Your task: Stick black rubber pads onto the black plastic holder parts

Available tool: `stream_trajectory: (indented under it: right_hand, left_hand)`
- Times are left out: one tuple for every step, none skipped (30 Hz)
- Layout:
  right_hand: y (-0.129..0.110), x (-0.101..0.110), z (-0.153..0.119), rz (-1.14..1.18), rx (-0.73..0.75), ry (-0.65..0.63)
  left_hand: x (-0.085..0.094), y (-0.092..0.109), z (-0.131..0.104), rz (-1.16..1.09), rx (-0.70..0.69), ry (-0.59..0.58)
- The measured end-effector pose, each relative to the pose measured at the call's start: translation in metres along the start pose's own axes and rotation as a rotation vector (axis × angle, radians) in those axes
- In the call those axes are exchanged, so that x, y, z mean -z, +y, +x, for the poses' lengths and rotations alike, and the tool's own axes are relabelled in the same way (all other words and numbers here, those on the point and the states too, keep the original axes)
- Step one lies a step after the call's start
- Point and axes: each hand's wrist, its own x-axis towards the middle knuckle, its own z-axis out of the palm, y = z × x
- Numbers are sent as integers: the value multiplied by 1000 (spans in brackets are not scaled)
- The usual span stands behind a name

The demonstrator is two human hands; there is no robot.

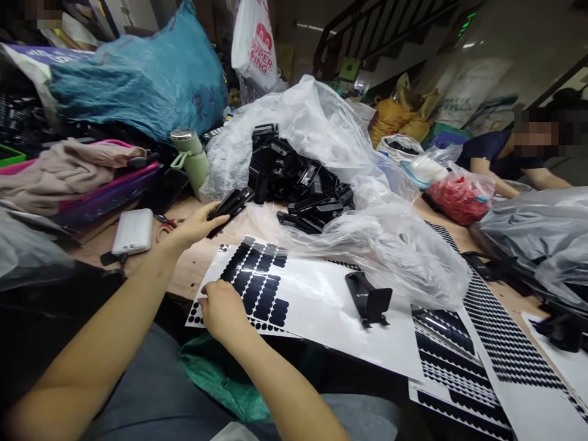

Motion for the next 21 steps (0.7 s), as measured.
stream_trajectory:
  right_hand:
    - [-4,-10,9,-89,11,-43]
    - [-8,-18,16,-176,14,-78]
    - [-10,-25,19,-254,14,-106]
    - [-12,-29,20,-319,16,-129]
    - [-12,-32,20,-369,23,-144]
    - [-12,-34,18,-402,32,-153]
    - [-11,-35,16,-421,41,-152]
    - [-10,-36,14,-431,50,-142]
    - [-10,-37,13,-435,60,-124]
    - [-9,-37,11,-438,68,-99]
    - [-8,-38,10,-443,75,-73]
    - [-8,-39,10,-451,84,-54]
    - [-8,-40,10,-460,95,-42]
    - [-8,-42,9,-467,105,-37]
    - [-8,-43,9,-469,112,-38]
    - [-9,-43,7,-462,116,-39]
    - [-9,-43,5,-436,114,-39]
    - [-10,-41,3,-384,103,-37]
    - [-10,-37,-1,-305,87,-32]
    - [-11,-32,-5,-202,68,-21]
    - [-10,-24,-9,-83,48,-4]
  left_hand:
    - [7,-3,-18,-50,45,-10]
    - [13,-7,-34,-92,82,-29]
    - [17,-10,-48,-136,113,-50]
    - [20,-13,-60,-200,159,-68]
    - [22,-16,-70,-272,212,-93]
    - [24,-18,-77,-347,264,-126]
    - [25,-20,-84,-420,312,-167]
    - [25,-21,-88,-484,356,-210]
    - [25,-22,-92,-535,390,-247]
    - [25,-23,-95,-572,414,-274]
    - [25,-24,-96,-600,432,-291]
    - [24,-25,-97,-619,448,-295]
    - [24,-26,-98,-631,461,-289]
    - [24,-27,-98,-638,471,-279]
    - [23,-27,-98,-642,479,-265]
    - [23,-27,-97,-644,486,-247]
    - [23,-27,-96,-645,493,-228]
    - [22,-27,-95,-644,501,-207]
    - [21,-26,-94,-643,510,-186]
    - [19,-25,-93,-642,517,-172]
    - [17,-24,-92,-640,520,-167]
